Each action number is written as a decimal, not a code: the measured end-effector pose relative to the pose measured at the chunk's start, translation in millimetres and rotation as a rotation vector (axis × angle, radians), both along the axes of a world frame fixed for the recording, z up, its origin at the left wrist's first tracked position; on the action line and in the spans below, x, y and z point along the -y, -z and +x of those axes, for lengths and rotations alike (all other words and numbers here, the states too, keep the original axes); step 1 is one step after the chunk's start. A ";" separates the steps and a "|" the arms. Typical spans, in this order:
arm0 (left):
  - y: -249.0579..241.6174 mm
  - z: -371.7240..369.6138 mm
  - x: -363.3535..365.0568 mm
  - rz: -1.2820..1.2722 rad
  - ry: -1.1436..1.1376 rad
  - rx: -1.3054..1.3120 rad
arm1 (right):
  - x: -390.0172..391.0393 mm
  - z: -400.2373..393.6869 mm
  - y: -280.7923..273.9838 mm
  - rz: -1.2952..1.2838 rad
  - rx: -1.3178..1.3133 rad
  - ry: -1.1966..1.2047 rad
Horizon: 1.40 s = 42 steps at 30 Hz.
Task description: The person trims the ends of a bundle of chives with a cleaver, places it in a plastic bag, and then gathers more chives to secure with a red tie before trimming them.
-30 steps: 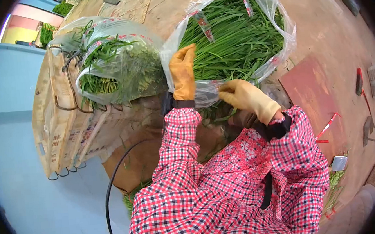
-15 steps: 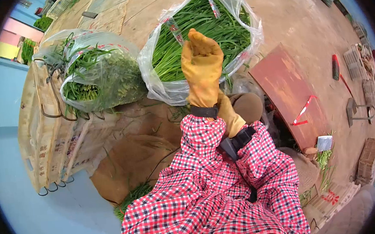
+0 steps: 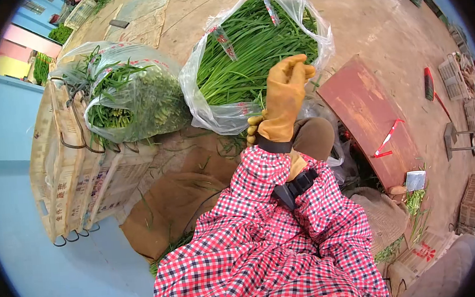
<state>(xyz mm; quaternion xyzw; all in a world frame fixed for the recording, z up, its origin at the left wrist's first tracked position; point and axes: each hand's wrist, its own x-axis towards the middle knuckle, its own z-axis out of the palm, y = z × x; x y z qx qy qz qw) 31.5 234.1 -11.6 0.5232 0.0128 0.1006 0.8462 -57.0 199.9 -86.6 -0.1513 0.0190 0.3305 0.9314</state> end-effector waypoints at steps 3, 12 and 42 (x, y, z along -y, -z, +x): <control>2.7 -3.2 0.3 0.653 -0.179 0.297 | 0.2 -0.2 8.6 0.117 0.073 0.030; 59.9 30.2 -122.4 1.001 -0.347 0.079 | 37.7 38.9 -20.7 -0.764 0.219 0.315; 120.0 92.0 -247.6 1.850 0.174 -0.323 | 49.2 146.6 -76.8 -1.477 0.925 -0.421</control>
